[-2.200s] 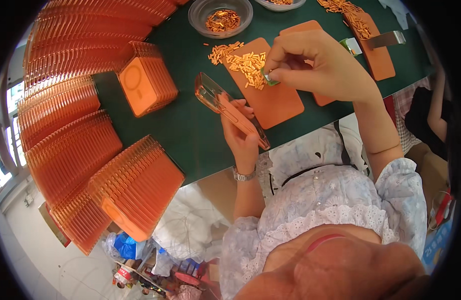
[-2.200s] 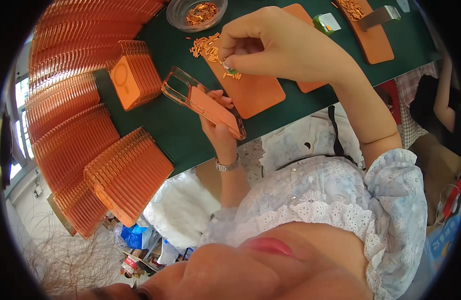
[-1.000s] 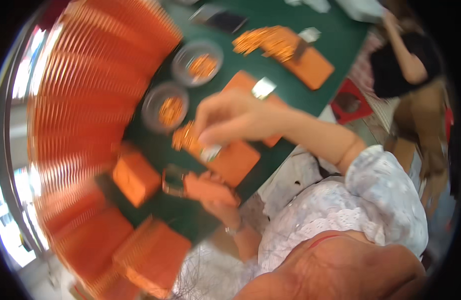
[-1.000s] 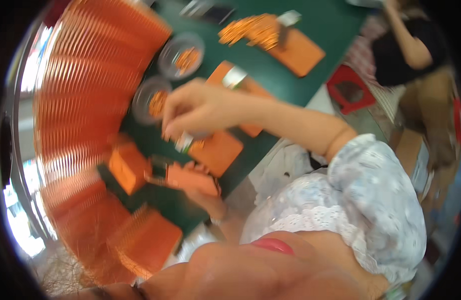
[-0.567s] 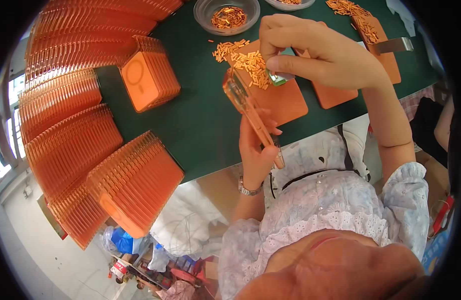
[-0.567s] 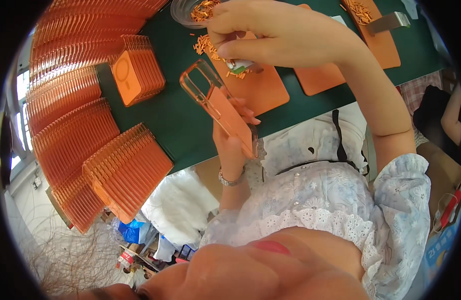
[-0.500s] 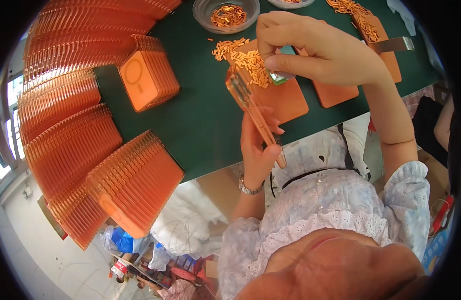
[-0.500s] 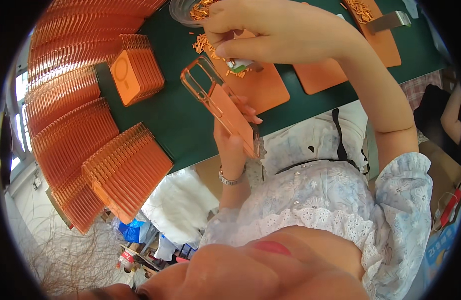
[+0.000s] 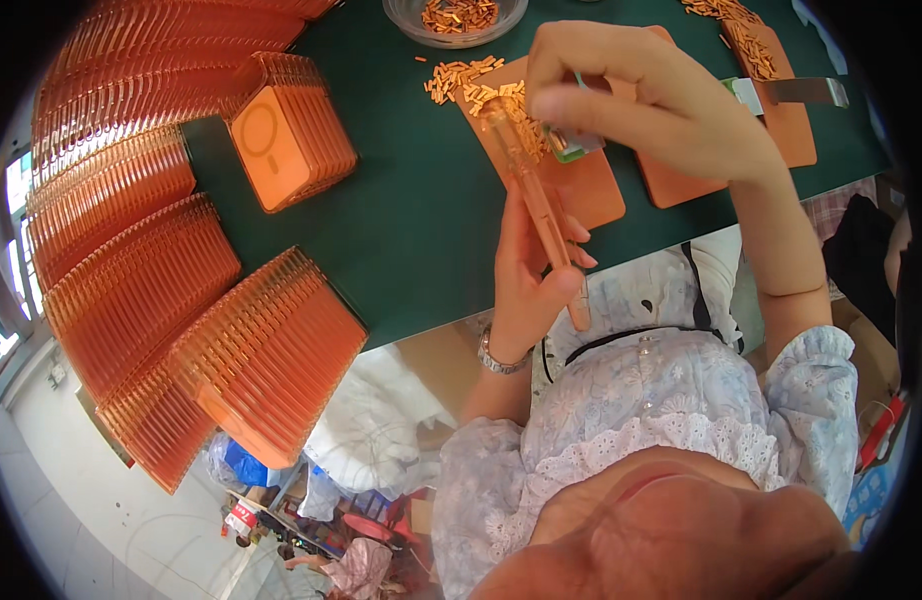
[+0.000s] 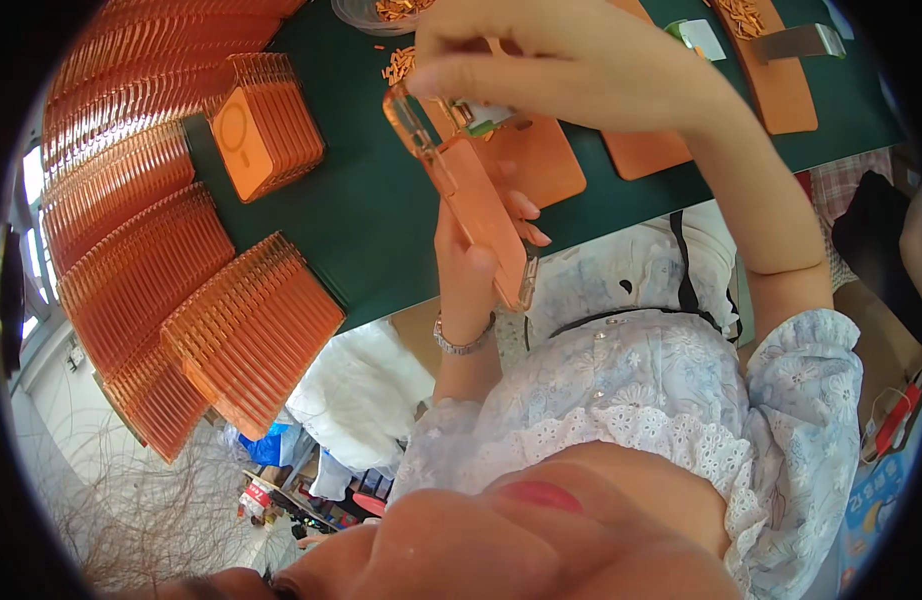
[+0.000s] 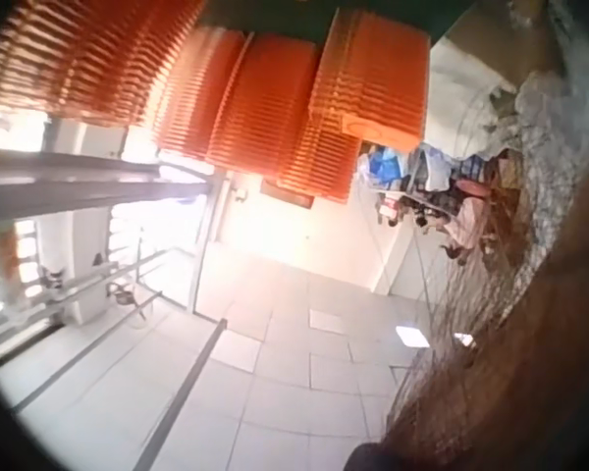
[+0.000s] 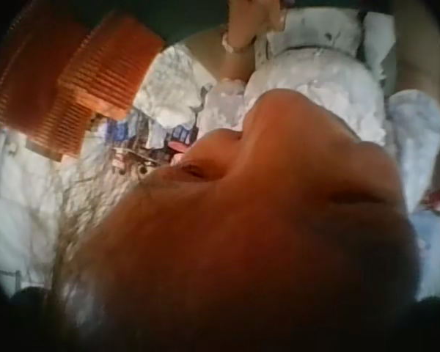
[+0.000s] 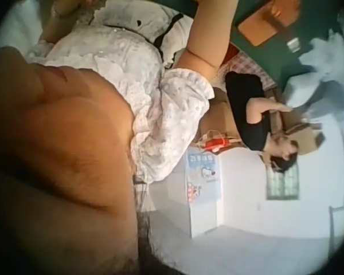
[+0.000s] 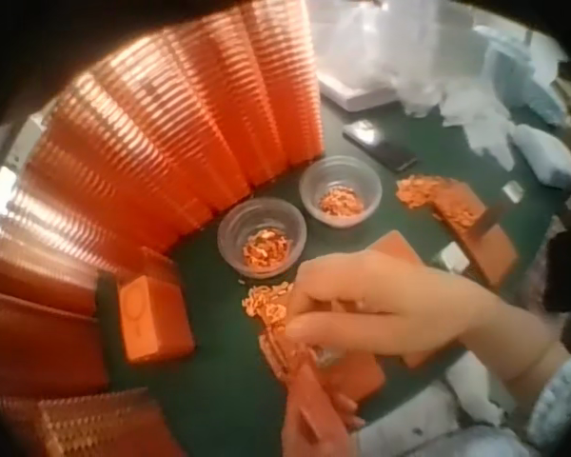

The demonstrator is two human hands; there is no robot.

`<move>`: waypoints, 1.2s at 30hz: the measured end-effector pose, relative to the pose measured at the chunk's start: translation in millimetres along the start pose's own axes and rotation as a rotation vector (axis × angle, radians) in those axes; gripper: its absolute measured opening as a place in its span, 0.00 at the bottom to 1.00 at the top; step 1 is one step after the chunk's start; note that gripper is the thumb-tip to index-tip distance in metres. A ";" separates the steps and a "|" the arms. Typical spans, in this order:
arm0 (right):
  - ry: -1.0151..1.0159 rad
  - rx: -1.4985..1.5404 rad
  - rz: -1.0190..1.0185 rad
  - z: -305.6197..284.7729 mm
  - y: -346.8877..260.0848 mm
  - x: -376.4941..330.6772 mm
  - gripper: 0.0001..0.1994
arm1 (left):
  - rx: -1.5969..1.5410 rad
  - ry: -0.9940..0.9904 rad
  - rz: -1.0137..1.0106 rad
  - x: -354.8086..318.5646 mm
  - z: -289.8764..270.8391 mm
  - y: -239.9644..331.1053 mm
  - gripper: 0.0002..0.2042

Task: The person assembles phone cases by inserting small buttons into the side slots using pressing fixtures on the table and stacking the phone cases.

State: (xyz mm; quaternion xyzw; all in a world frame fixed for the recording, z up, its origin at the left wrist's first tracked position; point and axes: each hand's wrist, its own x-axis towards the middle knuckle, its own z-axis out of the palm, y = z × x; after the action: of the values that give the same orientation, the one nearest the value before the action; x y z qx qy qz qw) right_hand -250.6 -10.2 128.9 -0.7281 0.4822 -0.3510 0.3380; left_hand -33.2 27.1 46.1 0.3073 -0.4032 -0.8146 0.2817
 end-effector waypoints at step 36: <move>0.322 0.751 0.263 52.8 15.7 -6.4 0.12 | 0.065 -0.019 -0.130 14.7 22.7 4.7 0.38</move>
State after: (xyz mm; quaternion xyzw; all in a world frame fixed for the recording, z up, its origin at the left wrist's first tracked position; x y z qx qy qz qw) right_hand -215.6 -0.9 86.9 -0.4227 0.4564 -0.5653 0.5417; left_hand -58.4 25.2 57.0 0.3341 -0.4113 -0.8205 0.2145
